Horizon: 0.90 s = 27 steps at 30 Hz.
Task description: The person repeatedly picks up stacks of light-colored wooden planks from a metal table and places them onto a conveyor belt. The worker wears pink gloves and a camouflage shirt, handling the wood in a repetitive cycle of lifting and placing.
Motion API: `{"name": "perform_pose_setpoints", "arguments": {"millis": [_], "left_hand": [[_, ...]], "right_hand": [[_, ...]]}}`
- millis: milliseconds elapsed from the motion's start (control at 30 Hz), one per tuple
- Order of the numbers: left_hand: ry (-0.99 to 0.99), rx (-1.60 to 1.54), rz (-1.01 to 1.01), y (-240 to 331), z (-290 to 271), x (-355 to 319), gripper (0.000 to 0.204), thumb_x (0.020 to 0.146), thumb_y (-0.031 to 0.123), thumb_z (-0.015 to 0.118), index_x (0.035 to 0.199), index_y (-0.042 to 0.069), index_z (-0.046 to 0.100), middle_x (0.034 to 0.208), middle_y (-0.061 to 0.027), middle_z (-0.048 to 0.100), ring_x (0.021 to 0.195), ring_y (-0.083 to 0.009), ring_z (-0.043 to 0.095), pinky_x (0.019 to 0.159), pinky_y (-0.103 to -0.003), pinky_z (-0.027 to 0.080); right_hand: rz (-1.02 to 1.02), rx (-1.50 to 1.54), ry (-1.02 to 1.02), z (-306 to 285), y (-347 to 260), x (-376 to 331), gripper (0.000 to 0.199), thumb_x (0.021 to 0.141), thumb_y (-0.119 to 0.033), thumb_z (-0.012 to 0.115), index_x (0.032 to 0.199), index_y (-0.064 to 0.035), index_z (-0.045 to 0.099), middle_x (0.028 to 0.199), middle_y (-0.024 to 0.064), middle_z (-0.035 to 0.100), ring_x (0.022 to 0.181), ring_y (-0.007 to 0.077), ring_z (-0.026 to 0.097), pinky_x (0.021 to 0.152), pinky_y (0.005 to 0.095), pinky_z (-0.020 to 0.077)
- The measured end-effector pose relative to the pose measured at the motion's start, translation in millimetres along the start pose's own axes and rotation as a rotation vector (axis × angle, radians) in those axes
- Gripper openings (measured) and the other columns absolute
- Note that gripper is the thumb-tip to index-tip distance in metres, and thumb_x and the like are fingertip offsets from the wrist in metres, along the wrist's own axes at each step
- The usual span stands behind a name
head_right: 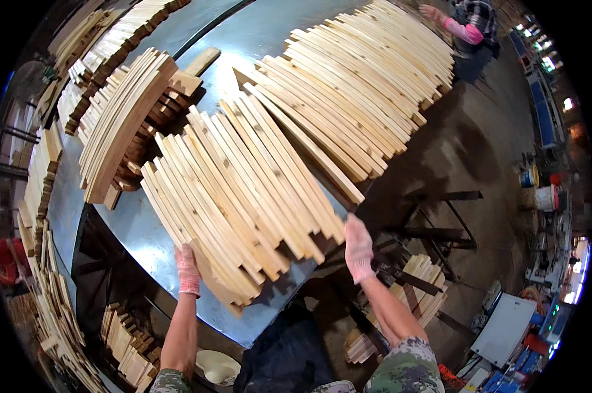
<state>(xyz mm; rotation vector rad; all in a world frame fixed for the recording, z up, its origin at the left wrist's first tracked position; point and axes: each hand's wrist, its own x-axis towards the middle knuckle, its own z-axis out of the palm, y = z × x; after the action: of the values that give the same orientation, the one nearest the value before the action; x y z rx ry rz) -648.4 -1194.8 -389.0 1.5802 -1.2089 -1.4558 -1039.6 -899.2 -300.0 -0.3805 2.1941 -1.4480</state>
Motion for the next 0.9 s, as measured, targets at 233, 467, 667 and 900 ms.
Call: {"name": "perform_pose_setpoints", "arguments": {"millis": [233, 467, 667, 900], "left_hand": [[-0.231, 0.775, 0.312, 4.2, -68.4, 21.3, 0.080, 0.110, 0.061, 0.034, 0.165, 0.002, 0.031, 0.170, -0.0260, 0.027, 0.158, -0.0463, 0.020, 0.130, -0.053, 0.009], [-0.022, 0.164, -0.028, 11.7, -30.0, 29.6, 0.070, 0.110, 0.048, 0.049, 0.166, 0.010, 0.028, 0.166, -0.0174, 0.036, 0.153, -0.0346, 0.035, 0.126, -0.052, 0.026], [-0.249, -0.567, -0.137, 75.1, -12.2, -8.4, 0.072, 0.102, 0.038, 0.070, 0.158, 0.008, 0.037, 0.146, -0.0118, 0.057, 0.129, -0.0259, 0.061, 0.106, -0.044, 0.056], [-0.362, -0.636, -0.522, 63.5, -46.6, -58.5, 0.069, 0.091, 0.032, 0.079, 0.146, 0.002, 0.051, 0.126, -0.0127, 0.067, 0.112, -0.0245, 0.069, 0.099, -0.043, 0.059]], "right_hand": [[-0.142, -0.091, -0.516, 13.2, -37.0, 52.8, 0.053, 0.111, -0.028, 0.053, 0.151, 0.0060, 0.052, 0.152, 0.0190, 0.058, 0.142, 0.0262, 0.054, 0.121, 0.0344, 0.0387], [-0.228, 0.085, -0.498, 134.1, -53.6, 153.2, 0.063, 0.116, -0.042, 0.039, 0.163, 0.0000, 0.036, 0.163, 0.0148, 0.046, 0.149, 0.0251, 0.044, 0.125, 0.0369, 0.0324], [0.141, 0.679, -0.616, 131.1, -55.0, 133.3, 0.082, 0.107, -0.039, 0.059, 0.168, -0.0002, 0.020, 0.162, 0.0129, 0.043, 0.146, 0.0254, 0.046, 0.120, 0.0415, 0.0402], [0.434, 0.578, -0.611, 79.6, -42.7, 58.9, 0.064, 0.100, -0.025, 0.064, 0.154, 0.0023, 0.042, 0.139, 0.0147, 0.063, 0.114, 0.0274, 0.069, 0.095, 0.0386, 0.0608]]}}
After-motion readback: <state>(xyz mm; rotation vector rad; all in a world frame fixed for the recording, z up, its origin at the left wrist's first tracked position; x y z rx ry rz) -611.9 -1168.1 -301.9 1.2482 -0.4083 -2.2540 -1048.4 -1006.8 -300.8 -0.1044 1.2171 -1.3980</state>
